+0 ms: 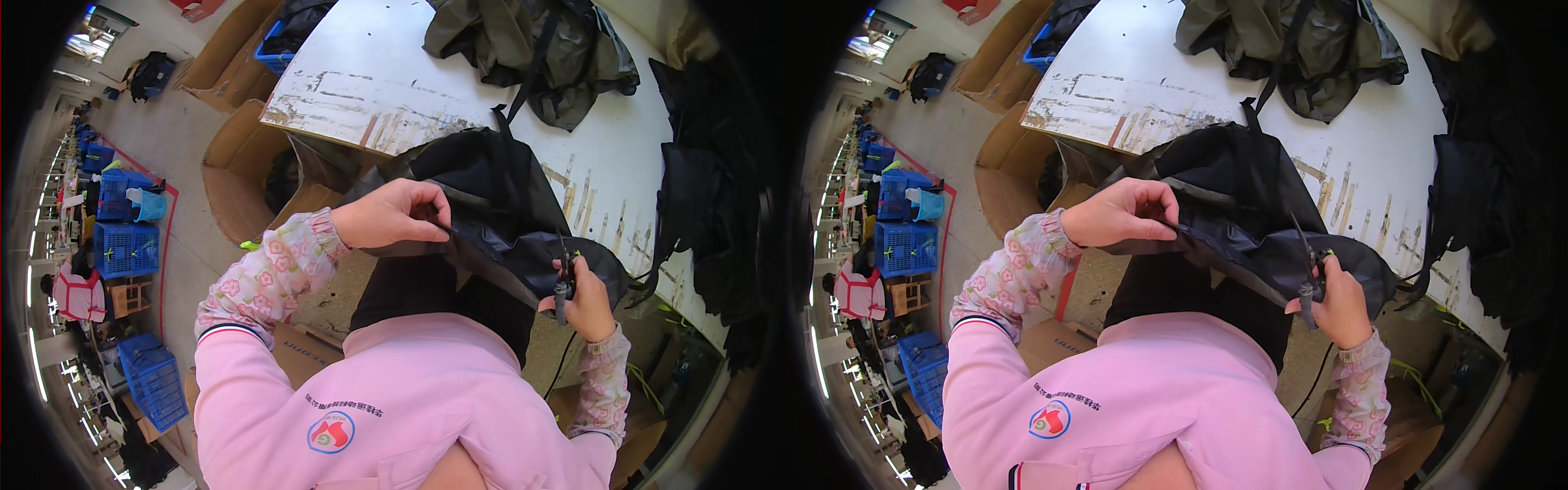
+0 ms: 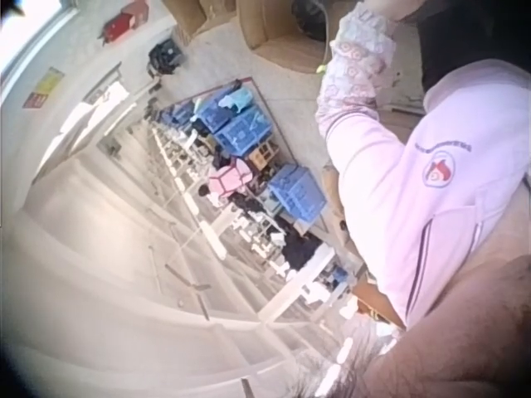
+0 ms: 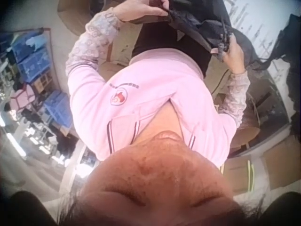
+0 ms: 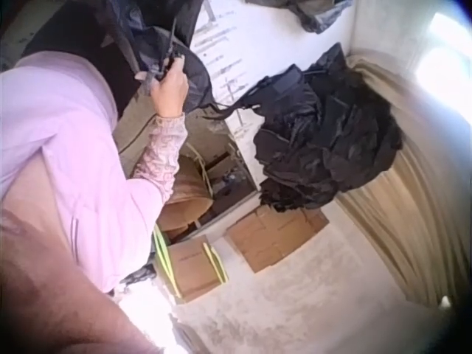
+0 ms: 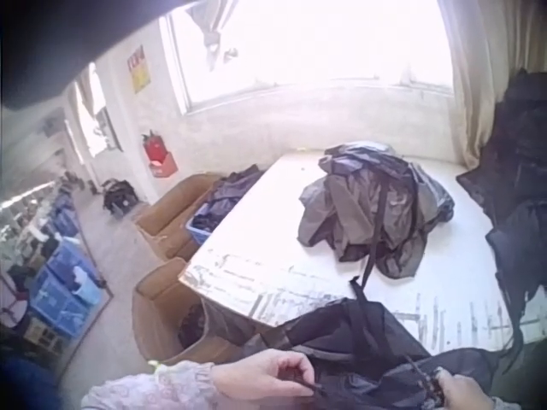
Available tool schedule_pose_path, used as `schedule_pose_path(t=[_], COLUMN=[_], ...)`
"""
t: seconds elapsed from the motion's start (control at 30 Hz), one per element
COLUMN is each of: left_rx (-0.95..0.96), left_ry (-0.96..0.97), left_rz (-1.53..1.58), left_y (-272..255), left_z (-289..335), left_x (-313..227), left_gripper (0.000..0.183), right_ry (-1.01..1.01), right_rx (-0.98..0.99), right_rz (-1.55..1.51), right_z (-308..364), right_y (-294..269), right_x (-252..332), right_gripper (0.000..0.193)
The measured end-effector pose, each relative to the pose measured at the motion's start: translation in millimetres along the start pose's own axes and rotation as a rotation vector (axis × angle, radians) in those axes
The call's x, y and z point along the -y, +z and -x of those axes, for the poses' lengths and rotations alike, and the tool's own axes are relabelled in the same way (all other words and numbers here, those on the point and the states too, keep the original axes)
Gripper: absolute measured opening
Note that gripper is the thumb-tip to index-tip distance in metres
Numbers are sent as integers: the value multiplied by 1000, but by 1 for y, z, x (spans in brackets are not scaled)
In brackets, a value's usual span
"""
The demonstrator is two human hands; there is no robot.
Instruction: Inspecting and trimming threads or excess material from dark-colored textile bags or liners at a factory workstation.
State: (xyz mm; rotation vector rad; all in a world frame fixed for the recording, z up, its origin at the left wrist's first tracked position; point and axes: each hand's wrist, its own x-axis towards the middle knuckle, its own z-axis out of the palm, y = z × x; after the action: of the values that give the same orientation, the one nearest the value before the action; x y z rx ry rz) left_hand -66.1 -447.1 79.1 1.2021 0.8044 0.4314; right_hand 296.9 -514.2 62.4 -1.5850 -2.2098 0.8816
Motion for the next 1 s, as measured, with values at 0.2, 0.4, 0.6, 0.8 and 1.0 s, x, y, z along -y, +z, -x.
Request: schedule_pose_path(t=[0.2,0.4,0.6,0.8,1.0], left_rx=[-80,359,-85,-709,-522], left_ry=[50,-15,306,718,765], left_rz=[-472,27,-437,-1322,-1292], left_y=[8,31,-20,-79,-62], left_z=[11,69,19,-102,-76], left_x=[-48,-150,-203,-167,-73], left_gripper=[13,20,14,27,24], right_ry=[163,156,-120,5,-15], right_rx=[159,-37,-355,-538,-446], right_rz=[-161,-810,-266,581,94], right_z=[52,115,12,-137,-91], right_y=[-2,-171,-258,-186,-111], right_x=[-35,9,6,-12,-40], right_gripper=[33,37,30,24,22])
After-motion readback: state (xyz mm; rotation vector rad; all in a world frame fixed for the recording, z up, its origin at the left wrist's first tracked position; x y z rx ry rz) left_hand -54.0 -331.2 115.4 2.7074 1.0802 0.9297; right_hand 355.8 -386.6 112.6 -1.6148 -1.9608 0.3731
